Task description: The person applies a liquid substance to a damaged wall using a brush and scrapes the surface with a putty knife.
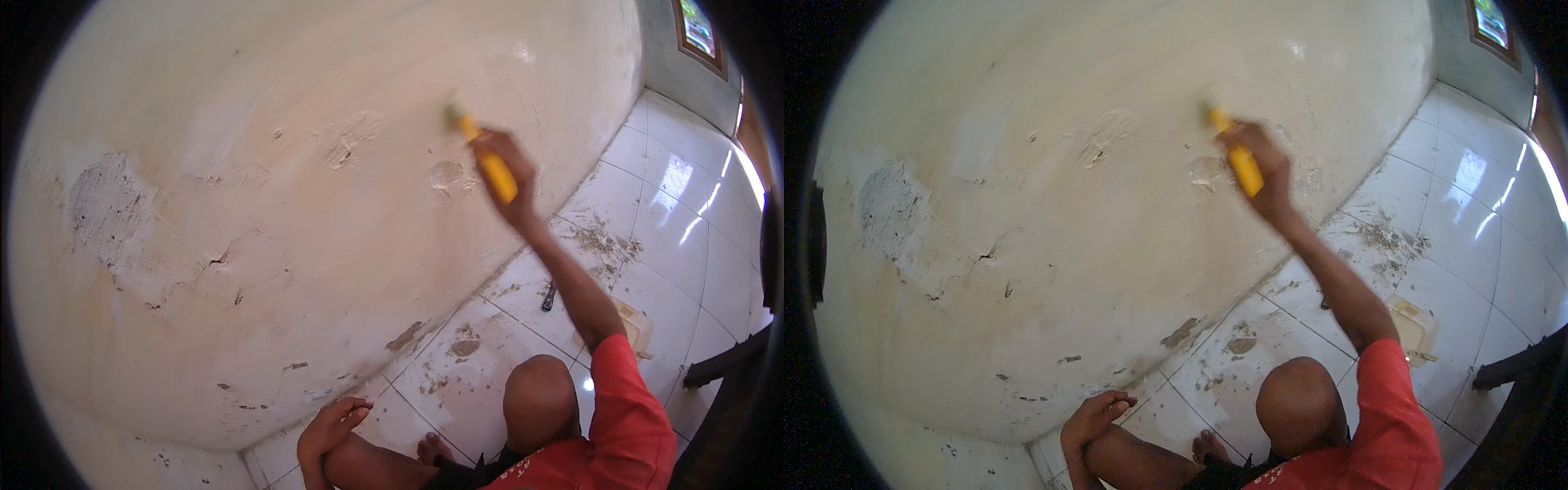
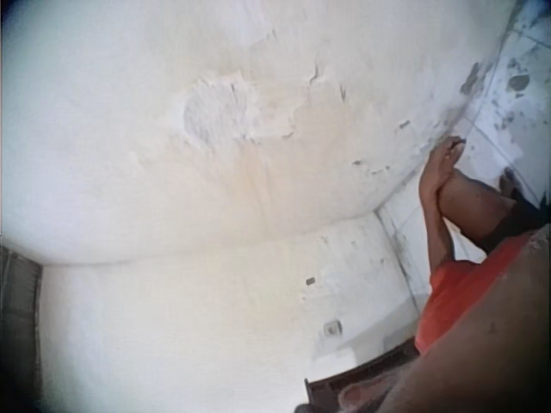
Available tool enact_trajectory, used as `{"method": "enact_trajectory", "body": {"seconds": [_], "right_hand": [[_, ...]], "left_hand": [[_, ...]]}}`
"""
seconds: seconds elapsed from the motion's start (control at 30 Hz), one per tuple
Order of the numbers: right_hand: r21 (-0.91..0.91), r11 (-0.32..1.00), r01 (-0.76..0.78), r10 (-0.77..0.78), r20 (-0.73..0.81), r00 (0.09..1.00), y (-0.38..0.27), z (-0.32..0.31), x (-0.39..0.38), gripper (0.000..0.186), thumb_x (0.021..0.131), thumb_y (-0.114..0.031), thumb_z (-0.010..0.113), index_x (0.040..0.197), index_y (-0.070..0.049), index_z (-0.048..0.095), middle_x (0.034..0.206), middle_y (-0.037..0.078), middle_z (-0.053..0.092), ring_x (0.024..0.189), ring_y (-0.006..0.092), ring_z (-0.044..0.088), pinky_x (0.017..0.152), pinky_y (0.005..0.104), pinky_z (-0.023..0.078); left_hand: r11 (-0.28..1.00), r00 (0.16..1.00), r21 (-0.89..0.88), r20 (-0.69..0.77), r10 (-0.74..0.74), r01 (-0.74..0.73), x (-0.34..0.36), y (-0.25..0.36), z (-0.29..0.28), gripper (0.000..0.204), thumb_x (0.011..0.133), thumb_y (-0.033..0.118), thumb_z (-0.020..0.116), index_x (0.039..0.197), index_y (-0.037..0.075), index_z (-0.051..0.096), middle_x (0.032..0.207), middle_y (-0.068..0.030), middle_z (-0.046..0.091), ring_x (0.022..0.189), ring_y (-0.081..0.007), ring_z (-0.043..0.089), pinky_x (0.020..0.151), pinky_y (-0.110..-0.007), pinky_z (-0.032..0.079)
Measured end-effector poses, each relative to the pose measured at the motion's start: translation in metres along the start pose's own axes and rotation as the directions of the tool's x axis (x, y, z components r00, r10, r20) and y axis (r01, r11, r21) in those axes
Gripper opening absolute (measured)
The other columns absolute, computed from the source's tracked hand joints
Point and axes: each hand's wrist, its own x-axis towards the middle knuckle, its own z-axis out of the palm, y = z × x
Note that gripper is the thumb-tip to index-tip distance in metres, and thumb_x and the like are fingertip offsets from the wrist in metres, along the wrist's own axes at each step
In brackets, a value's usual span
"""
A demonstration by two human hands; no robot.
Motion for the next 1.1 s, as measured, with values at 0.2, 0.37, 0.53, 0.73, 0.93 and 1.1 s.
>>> {"method": "enact_trajectory", "body": {"seconds": [0.2,0.37,0.53,0.73,0.93,1.1], "right_hand": [[0.554,0.810,-0.192,-0.025,0.360,0.933,-0.115,0.048,-0.002,0.021,0.084,-0.001,0.069,0.104,-0.009,0.067,0.109,0.013,0.069,0.099,0.0255,0.069,0.083,0.0307,0.055],[0.342,0.862,-0.375,0.381,0.054,0.923,-0.030,0.007,0.028,0.018,0.089,0.003,0.066,0.105,-0.005,0.068,0.108,0.011,0.069,0.098,0.0197,0.067,0.084,0.0292,0.054],[-0.107,0.994,0.010,-0.028,-0.165,0.986,-0.018,-0.002,0.012,0.028,0.083,0.009,0.066,0.107,-0.006,0.070,0.107,0.015,0.069,0.090,0.0243,0.070,0.073,0.0327,0.056],[0.322,0.914,-0.245,0.016,0.577,0.817,-0.133,0.056,-0.074,0.023,0.083,-0.007,0.071,0.104,-0.015,0.069,0.120,0.011,0.066,0.102,0.0290,0.068,0.077,0.0314,0.057],[0.365,0.882,-0.297,0.261,0.145,0.954,-0.064,0.039,-0.034,0.022,0.084,0.006,0.068,0.103,-0.005,0.068,0.111,0.015,0.069,0.102,0.0270,0.068,0.084,0.0305,0.055],[-0.055,0.995,-0.086,0.089,0.063,0.994,-0.087,0.048,-0.034,0.023,0.079,0.005,0.070,0.098,-0.008,0.070,0.118,0.014,0.066,0.096,0.0252,0.070,0.075,0.0314,0.059]], "left_hand": [[0.999,0.998,0.025,0.064,0.023,-0.025,0.003,0.007,0.001,0.031,0.101,0.025,0.057,0.121,0.002,0.064,0.115,-0.0081,0.070,0.111,-0.0176,0.062,0.097,-0.032,0.047],[1.000,1.000,0.022,0.002,-0.022,0.022,-0.012,0.004,0.000,0.032,0.100,0.025,0.059,0.120,0.001,0.065,0.115,-0.0086,0.070,0.110,-0.0175,0.063,0.097,-0.032,0.047],[0.998,0.998,-0.002,0.006,-0.062,0.062,-0.015,0.006,0.001,0.031,0.099,0.027,0.061,0.120,0.005,0.066,0.117,-0.0090,0.070,0.111,-0.0202,0.063,0.099,-0.034,0.046],[1.000,1.000,0.007,0.020,-0.024,0.024,-0.012,0.018,0.003,0.033,0.099,0.026,0.060,0.121,0.002,0.066,0.117,-0.0108,0.070,0.112,-0.0212,0.063,0.098,-0.034,0.047],[0.999,0.999,-0.026,0.013,-0.034,0.034,-0.025,0.015,0.000,0.034,0.099,0.026,0.060,0.122,0.002,0.065,0.119,-0.0104,0.069,0.114,-0.0212,0.062,0.099,-0.035,0.047],[0.996,0.997,-0.042,0.006,-0.075,0.075,-0.025,0.019,-0.002,0.033,0.099,0.025,0.060,0.122,0.002,0.065,0.119,-0.0105,0.069,0.115,-0.0211,0.061,0.100,-0.035,0.046]]}}
